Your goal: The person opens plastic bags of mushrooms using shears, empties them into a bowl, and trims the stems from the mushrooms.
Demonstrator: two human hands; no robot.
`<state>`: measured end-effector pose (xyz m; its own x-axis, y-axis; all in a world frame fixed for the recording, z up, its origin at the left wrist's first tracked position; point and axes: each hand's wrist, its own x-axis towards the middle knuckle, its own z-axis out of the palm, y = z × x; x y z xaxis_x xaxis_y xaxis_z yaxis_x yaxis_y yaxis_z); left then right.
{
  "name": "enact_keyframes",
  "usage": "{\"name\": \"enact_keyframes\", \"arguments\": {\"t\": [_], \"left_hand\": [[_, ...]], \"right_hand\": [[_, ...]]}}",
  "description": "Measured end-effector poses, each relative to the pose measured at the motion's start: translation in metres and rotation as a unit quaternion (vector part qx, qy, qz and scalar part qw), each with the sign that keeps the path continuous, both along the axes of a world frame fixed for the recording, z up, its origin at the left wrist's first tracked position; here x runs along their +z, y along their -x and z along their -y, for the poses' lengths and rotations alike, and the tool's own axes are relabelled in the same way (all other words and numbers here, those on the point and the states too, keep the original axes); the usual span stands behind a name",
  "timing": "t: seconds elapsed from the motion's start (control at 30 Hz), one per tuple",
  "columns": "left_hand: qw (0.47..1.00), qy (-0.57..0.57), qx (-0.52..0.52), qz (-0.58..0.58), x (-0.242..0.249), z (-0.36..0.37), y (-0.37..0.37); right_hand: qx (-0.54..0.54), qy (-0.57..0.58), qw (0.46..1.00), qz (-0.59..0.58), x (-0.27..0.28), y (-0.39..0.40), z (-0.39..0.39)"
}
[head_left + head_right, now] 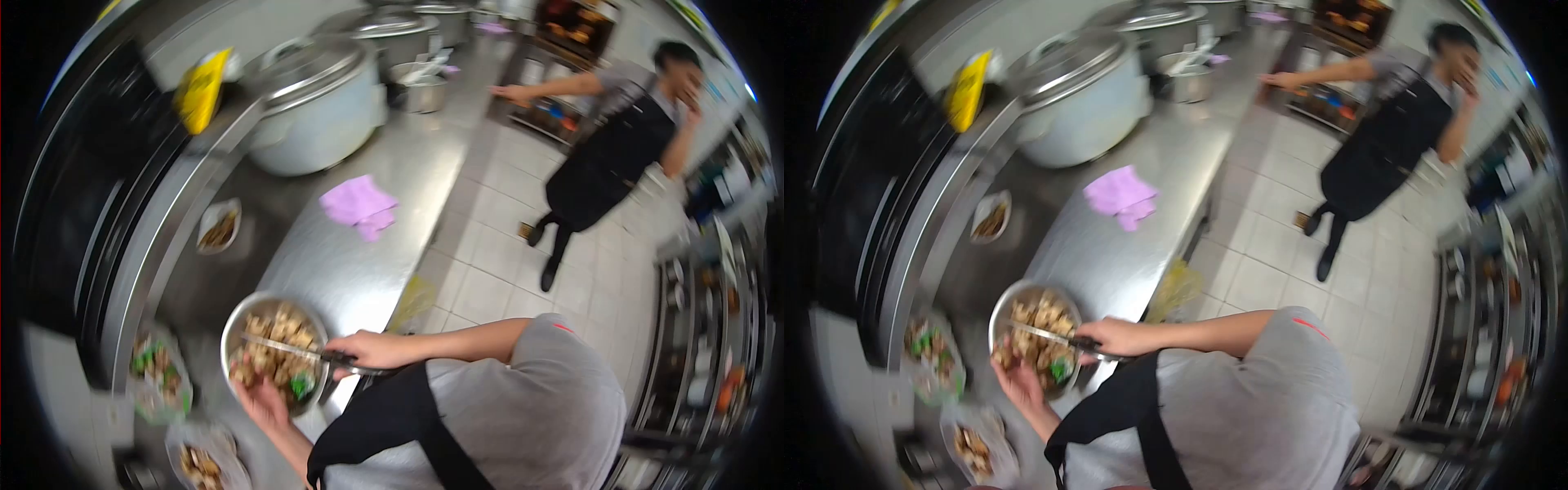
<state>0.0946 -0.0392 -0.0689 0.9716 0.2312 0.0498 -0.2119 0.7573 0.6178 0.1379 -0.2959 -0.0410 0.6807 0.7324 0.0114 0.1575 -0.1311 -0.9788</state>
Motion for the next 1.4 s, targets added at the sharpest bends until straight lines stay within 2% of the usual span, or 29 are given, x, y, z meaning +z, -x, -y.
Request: {"name": "enact_keyframes", "arguments": {"t": [0.03, 0.07, 0.1, 0.13, 0.17, 0.2, 0.3, 0.4, 0.47, 0.7, 0.83, 0.9, 0.97, 1.0, 1.17, 1.23, 1.37, 1.4], "left_hand": [[0.998, 0.007, 0.047, -0.027, 0.0, 0.003, -0.003], [0.998, 0.034, 0.04, -0.029, 0.012, 0.01, -0.002], [0.994, 0.105, 0.023, -0.02, 0.023, 0.016, -0.002], [0.989, 0.146, -0.019, 0.01, 0.025, 0.012, 0.001], [0.987, 0.158, -0.009, 0.014, 0.018, 0.007, -0.002], [0.984, 0.179, 0.016, 0.002, 0.015, 0.006, -0.005], [0.99, 0.13, 0.053, -0.018, 0.025, 0.003, -0.008], [0.993, 0.076, 0.08, -0.041, 0.029, 0.0, -0.002], [0.995, 0.036, 0.076, -0.056, 0.028, 0.0, 0.002], [0.983, 0.004, 0.169, -0.075, 0.026, 0.003, 0.005], [0.974, -0.07, 0.182, -0.116, 0.026, 0.0, 0.011], [0.97, -0.059, 0.205, -0.119, 0.029, 0.001, 0.015], [0.972, -0.039, 0.192, -0.131, 0.028, -0.001, 0.018], [0.969, -0.027, 0.202, -0.143, 0.025, 0.0, 0.02], [0.96, 0.019, 0.222, -0.17, 0.019, 0.004, 0.034], [0.959, 0.03, 0.223, -0.172, 0.02, 0.006, 0.037], [0.953, 0.052, 0.245, -0.171, 0.017, 0.009, 0.035], [0.954, 0.062, 0.244, -0.163, 0.012, 0.008, 0.031]], "right_hand": [[0.019, 0.017, 0.999, 0.033, 0.001, -0.004, 0.001], [0.011, -0.022, 0.997, 0.079, -0.011, -0.008, -0.001], [0.018, 0.009, 0.998, 0.06, -0.013, -0.011, 0.002], [0.043, 0.111, 0.992, 0.037, 0.03, -0.011, 0.003], [0.024, 0.086, 0.993, 0.078, 0.008, -0.014, 0.006], [0.021, 0.107, 0.989, 0.101, 0.013, -0.016, 0.011], [-0.003, 0.155, 0.985, 0.075, 0.018, -0.016, 0.01], [0.009, 0.162, 0.98, 0.117, 0.007, -0.014, 0.003], [0.021, 0.158, 0.968, 0.194, 0.009, -0.016, -0.001], [0.058, 0.124, 0.96, 0.243, -0.003, -0.025, -0.022], [0.099, 0.173, 0.932, 0.304, 0.007, -0.034, -0.033], [0.128, 0.191, 0.92, 0.319, 0.004, -0.041, -0.037], [0.149, 0.182, 0.89, 0.39, -0.002, -0.047, -0.044], [0.172, 0.212, 0.883, 0.381, 0.002, -0.047, -0.049], [0.237, 0.174, 0.852, 0.434, -0.013, -0.056, -0.059], [0.263, 0.251, 0.83, 0.423, -0.008, -0.062, -0.065], [0.291, 0.226, 0.835, 0.408, -0.005, -0.072, -0.068], [0.271, 0.18, 0.845, 0.425, -0.01, -0.075, -0.067]]}}
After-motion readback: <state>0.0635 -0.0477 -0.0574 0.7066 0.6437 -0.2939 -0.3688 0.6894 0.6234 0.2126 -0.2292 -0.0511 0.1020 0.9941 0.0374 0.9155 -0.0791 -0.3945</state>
